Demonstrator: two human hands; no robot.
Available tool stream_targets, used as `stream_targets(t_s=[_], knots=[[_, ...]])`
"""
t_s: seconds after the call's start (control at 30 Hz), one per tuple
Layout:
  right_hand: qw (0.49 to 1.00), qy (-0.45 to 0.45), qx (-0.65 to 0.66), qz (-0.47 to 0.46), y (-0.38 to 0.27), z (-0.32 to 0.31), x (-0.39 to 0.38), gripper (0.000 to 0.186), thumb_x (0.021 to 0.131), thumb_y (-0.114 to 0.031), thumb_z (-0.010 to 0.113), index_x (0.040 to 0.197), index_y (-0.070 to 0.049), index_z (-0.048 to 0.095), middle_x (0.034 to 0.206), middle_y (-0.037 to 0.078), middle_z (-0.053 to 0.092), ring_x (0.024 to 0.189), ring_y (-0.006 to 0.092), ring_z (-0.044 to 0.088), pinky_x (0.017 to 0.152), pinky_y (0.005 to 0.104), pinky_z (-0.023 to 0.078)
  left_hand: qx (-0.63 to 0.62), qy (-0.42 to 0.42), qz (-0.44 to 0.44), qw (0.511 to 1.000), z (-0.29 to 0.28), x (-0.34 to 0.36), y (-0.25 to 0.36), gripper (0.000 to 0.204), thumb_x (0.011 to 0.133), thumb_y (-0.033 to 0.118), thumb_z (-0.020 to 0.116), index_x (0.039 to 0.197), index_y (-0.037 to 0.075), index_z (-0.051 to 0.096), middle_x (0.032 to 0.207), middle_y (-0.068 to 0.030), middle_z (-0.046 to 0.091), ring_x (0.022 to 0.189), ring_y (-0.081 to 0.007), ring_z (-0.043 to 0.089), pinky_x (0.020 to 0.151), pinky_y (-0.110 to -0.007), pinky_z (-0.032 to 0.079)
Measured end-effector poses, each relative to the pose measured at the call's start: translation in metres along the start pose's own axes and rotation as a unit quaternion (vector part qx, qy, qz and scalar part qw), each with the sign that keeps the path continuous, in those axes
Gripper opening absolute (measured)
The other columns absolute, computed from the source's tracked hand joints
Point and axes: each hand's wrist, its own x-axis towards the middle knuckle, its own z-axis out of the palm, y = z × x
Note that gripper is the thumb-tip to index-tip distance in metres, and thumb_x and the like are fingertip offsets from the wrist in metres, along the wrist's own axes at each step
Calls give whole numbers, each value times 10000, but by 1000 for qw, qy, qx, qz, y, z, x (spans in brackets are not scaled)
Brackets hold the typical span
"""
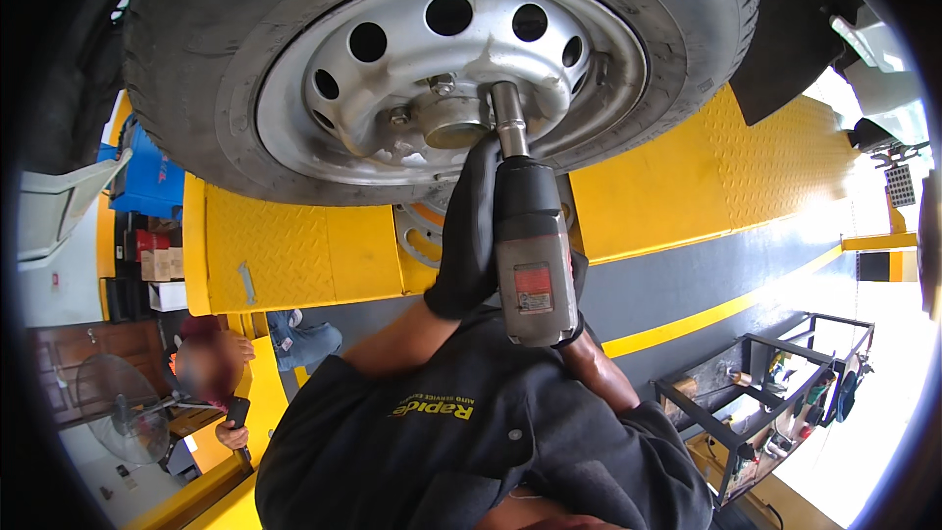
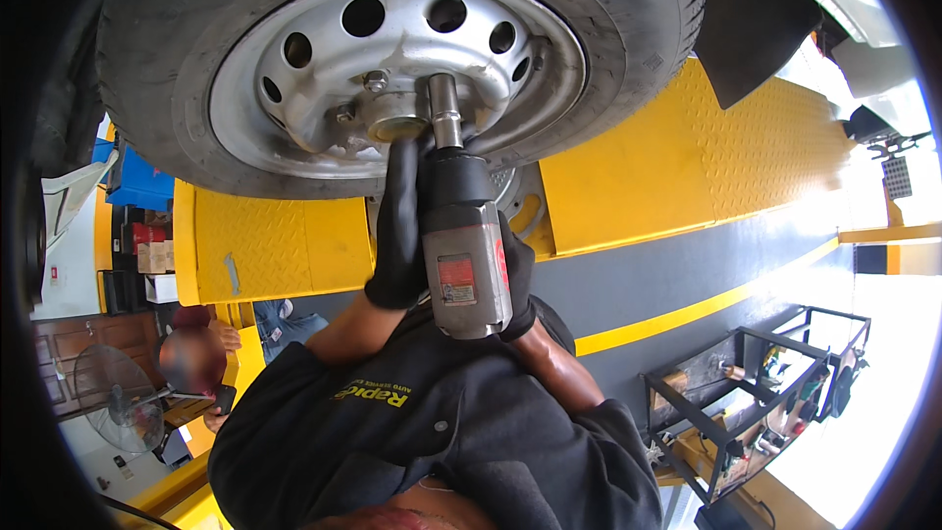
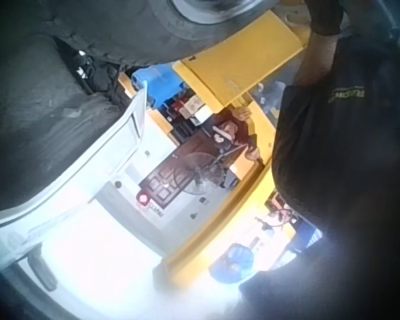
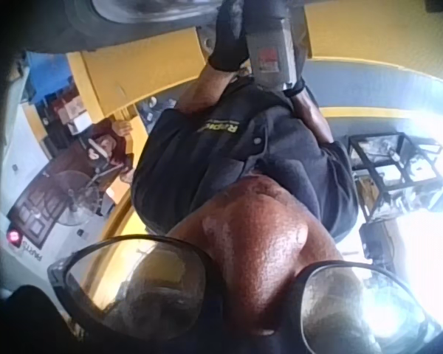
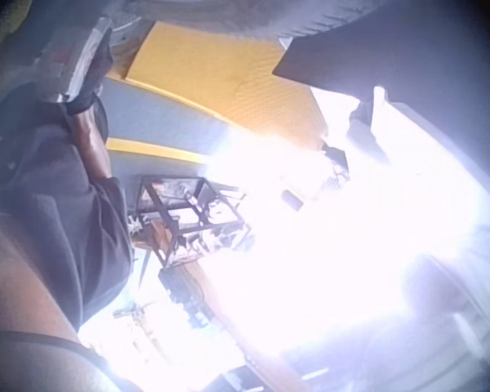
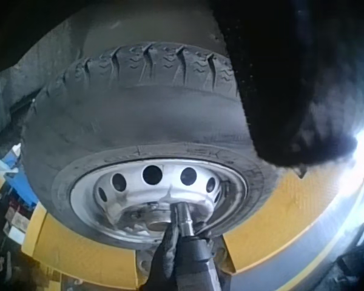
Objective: The person uses an impact wrench to tighten bolts on a car's brake assembly, then retrieves a tire and lug nuts. They mount the tire onto the hub, hand-tighten the lug nuts, and finish by tightening them with the impact wrench. Another person assists by holding the tire in place.
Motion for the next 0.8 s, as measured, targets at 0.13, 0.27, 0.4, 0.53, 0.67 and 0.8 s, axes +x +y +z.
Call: stream_targets(t_s=[0.13, 0.27, 0.4, 0.53, 0.67, 0.8], knots=[[998, -22, 34, 42, 3, 5, -4, 447, 887, -83, 758, 1309, -28, 622, 1054, 95, 754, 928, 134, 713, 800, 315, 587, 29, -115, -24, 993, -31, -49, -8, 482, 1034, 416, 594, 1381, 81, 563, 1421, -129, 546, 1333, -289, 513, 1116, -436, 428], [997, -47, 56, 33, 10, 14, -3, 421, 876, -87, 769, 1273, -29, 640, 1031, 75, 747, 914, 128, 706, 789, 314, 586, 675, -273, 449, 517, -56, -60, -7, 529, 873, 293, 820, 1355, 223, 616, 1568, -145, 456, 1490, -410, 368, 1180, -659, 269], [996, -49, 80, 14, 8, 13, 4, 414, 873, -90, 773, 1262, -29, 648, 1019, 64, 744, 905, 126, 703, 781, 312, 585, 704, -273, 374, 539, -48, -69, -10, 627, 793, 290, 891, 1354, 291, 612, 1587, -160, 433, 1496, -439, 343, 1170, -748, 185], [992, -39, 117, 9, 8, 12, 6, 406, 869, -94, 778, 1251, -29, 655, 1006, 52, 740, 895, 123, 701, 773, 311, 584, 697, -279, 355, 557, -48, -64, -1, 647, 859, 328, 847, 1435, 239, 567, 1595, -183, 414, 1509, -457, 309, 1209, -693, 158], [987, -30, 157, 12, 18, 10, 5, 399, 865, -98, 782, 1240, -28, 663, 994, 40, 737, 886, 121, 698, 765, 309, 584, 541, -84, 318, 774, -30, -42, 0, 651, 1017, 411, 649, 1502, 14, 471, 1514, -207, 498, 1416, -411, 470, 1204, -522, 324], [995, -15, 90, -47, 19, 11, 3, 442, 865, -103, 774, 1283, -30, 650, 974, 57, 742, 863, 129, 702, 754, 317, 581, 169, -64, -80, 980, -33, 22, 9, 500, 1076, 432, 515, 1362, 24, 560, 1224, -215, 684, 1099, -353, 683, 1009, -498, 530]])
